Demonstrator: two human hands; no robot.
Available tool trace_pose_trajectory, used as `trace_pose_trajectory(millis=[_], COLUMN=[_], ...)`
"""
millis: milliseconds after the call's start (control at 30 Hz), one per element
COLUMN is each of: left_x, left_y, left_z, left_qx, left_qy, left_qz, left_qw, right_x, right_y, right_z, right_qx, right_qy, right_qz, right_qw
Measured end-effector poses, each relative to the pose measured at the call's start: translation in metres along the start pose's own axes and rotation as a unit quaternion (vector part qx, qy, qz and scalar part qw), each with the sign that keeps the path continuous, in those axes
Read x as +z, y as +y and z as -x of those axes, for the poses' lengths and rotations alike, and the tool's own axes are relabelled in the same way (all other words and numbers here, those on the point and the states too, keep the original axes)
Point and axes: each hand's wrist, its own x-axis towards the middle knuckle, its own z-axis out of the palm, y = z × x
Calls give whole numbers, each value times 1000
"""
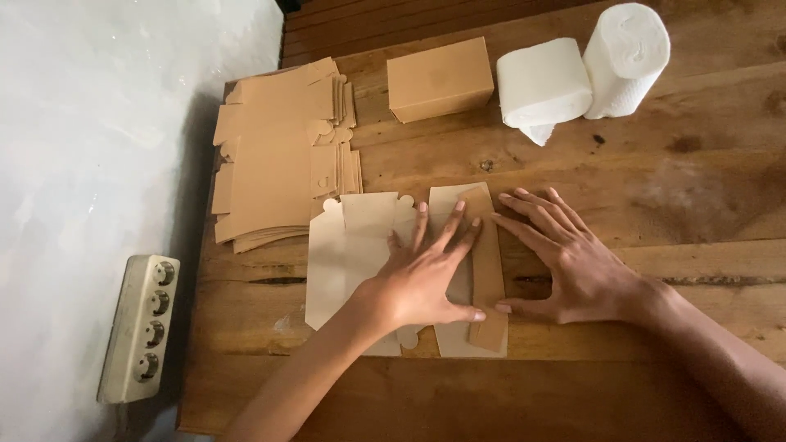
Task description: The person folds a flat cardboard box blank into a rectangular box by hand, tucking and locking the flaps to form the sides and ends. The completed box is placed on the table, and the person begins folding a second blank.
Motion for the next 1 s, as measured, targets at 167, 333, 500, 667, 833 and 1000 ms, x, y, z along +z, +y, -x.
trace_pose_trajectory(millis=[167,333,500,667,833,1000], left_x=[6,2,6,7,1,0], left_y=[-2,5,3,3,6,7], left_z=[-4,0,-1,-2,5,6], left_qx=[6,9,18,19,51,43], left_qy=[20,10,17,29,59,61], left_qz=[-21,-18,-23,-45,-88,-82], left_qw=[1000,1000,999,998,993,994], right_x=[-1,0,4,11,26,30], right_y=[-1,0,2,4,10,4], right_z=[-1,-2,-3,-6,-12,-19], right_qx=[7,20,52,113,192,241], right_qy=[11,31,33,80,101,103], right_qz=[-24,-35,-25,-15,3,34], right_qw=[1000,999,998,990,976,964])
